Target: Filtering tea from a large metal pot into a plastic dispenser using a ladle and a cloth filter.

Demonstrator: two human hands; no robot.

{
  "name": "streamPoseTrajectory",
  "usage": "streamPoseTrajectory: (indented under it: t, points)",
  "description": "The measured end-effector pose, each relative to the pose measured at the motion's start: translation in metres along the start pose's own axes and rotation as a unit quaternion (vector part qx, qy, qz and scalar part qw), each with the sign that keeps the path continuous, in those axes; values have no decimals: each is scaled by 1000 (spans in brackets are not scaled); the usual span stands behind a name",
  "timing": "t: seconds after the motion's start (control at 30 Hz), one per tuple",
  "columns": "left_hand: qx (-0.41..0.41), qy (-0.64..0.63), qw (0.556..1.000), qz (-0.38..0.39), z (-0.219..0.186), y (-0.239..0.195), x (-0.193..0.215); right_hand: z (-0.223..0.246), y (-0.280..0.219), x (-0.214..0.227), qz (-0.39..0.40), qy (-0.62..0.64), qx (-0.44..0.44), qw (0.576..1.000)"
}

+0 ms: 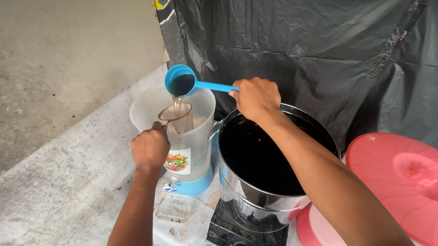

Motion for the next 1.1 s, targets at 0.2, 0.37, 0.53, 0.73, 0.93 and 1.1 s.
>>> streamPoseTrajectory:
  t: [0.2,0.37,0.53,0.73,0.93,1.1]
  points:
    - [-16,18,999,-22,2,0,-6,-2,2,-6,-7,-13,6,1000]
    - [-13,16,1000,-20,2,0,-7,-5,7,-9,-18,-34,21,999]
    - [-9,17,1000,-17,3,-2,-5,-7,9,-10,-18,-42,34,998]
    - [-7,23,999,-31,1,-6,0,-10,6,-13,-19,-39,53,998]
    - [-2,37,998,-47,3,-8,-5,-10,1,-14,-21,-42,62,997]
    - [1,34,998,-59,4,-7,-8,-11,3,-18,-24,-52,76,995]
Point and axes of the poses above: each hand's wrist, its own y-axis towards the middle knuckle, its own x-axis out of the back of the hand, z = x × y, the point moved 6 cm from there along y, towards the middle knuckle, and after that the axes turned 7 degrees about y, right-handed, at the moved point
